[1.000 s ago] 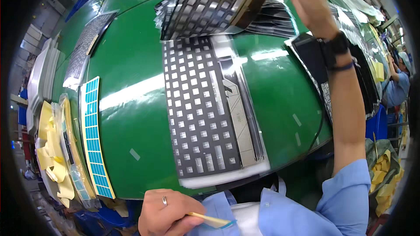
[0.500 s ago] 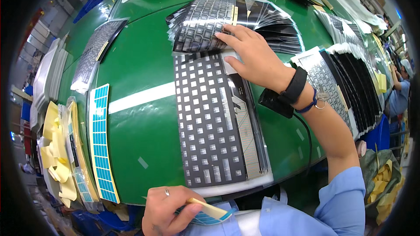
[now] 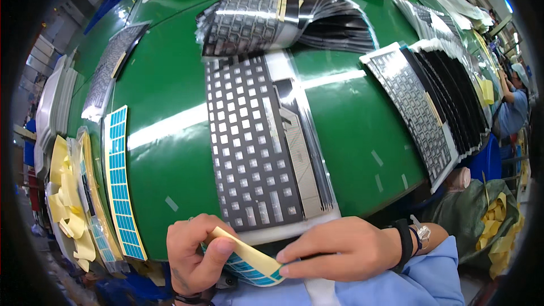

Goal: Assembling components for computer keyboards on a factory production line.

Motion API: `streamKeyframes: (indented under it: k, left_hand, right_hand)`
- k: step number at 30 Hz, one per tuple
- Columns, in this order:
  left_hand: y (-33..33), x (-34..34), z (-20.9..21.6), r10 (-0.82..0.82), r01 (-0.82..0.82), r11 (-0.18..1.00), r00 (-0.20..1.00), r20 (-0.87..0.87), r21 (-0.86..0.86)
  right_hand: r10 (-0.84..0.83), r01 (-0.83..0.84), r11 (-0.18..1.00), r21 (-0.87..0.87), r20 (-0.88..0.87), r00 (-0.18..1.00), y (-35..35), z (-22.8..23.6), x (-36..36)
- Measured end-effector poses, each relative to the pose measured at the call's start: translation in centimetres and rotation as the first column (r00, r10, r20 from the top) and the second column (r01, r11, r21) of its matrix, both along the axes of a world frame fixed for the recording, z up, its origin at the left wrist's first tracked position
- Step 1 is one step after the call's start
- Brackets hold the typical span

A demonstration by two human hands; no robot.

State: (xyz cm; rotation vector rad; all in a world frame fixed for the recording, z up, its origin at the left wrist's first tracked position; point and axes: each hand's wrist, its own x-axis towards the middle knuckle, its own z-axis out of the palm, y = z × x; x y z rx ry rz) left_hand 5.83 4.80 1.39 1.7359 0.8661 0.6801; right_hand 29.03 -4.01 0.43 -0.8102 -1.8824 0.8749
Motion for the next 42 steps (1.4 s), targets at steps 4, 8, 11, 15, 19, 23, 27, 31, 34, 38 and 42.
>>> streamKeyframes:
  k: [4,8,11,15,19,23,27,31,34,38,42]
  left_hand:
    - [-0.1,0.9,0.5,-0.089,0.097,0.984,0.994,0.059,-0.147]
    - [-0.1,1.7,0.5,-0.149,0.157,0.966,0.987,0.054,-0.206]
    - [-0.7,3.2,1.0,-0.085,0.151,0.966,0.952,-0.295,0.211]
    - [-1.1,2.9,0.5,-0.055,0.180,0.906,0.947,-0.316,0.382]
    - [-1.1,3.3,-0.7,-0.301,0.329,0.867,0.944,-0.133,0.374]
    - [-1.5,3.3,-1.1,-0.352,0.447,0.771,0.893,-0.281,0.453]
    - [-1.5,3.2,-1.5,-0.320,0.479,0.744,0.868,-0.380,0.467]
    - [-1.6,3.1,-1.4,-0.320,0.487,0.738,0.862,-0.393,0.467]
    - [-1.7,3.0,-1.5,-0.311,0.479,0.742,0.866,-0.392,0.470]
    - [-1.6,3.1,-1.5,-0.310,0.489,0.737,0.858,-0.408,0.467]
    - [-1.8,2.9,-2.0,-0.301,0.483,0.709,0.866,-0.400,0.514]
  right_hand:
    - [0.022,-0.030,0.991,0.127,0.059,0.998,-1.0,0.4,1.0]
    - [-0.047,0.013,0.970,0.243,0.133,0.990,-1.9,0.5,1.3]
    - [-0.111,0.053,0.963,0.265,0.208,0.972,-2.7,0.1,2.0]
    - [-0.403,0.381,0.913,0.147,0.169,0.900,-2.2,-2.4,2.9]
    - [-0.463,0.453,0.886,0.097,0.173,0.869,-2.4,-3.6,2.3]
    - [-0.483,0.464,0.876,0.134,0.211,0.850,-2.1,-4.3,2.0]
    - [-0.498,0.469,0.866,0.172,0.231,0.836,-2.0,-4.8,1.8]
    - [-0.508,0.476,0.860,0.181,0.233,0.829,-2.0,-4.6,1.8]
    - [-0.512,0.481,0.858,0.180,0.235,0.826,-2.0,-4.5,1.7]
    - [-0.513,0.481,0.858,0.180,0.246,0.822,-2.0,-4.6,1.7]
    - [-0.517,0.486,0.855,0.180,0.242,0.821,-2.0,-4.6,1.6]
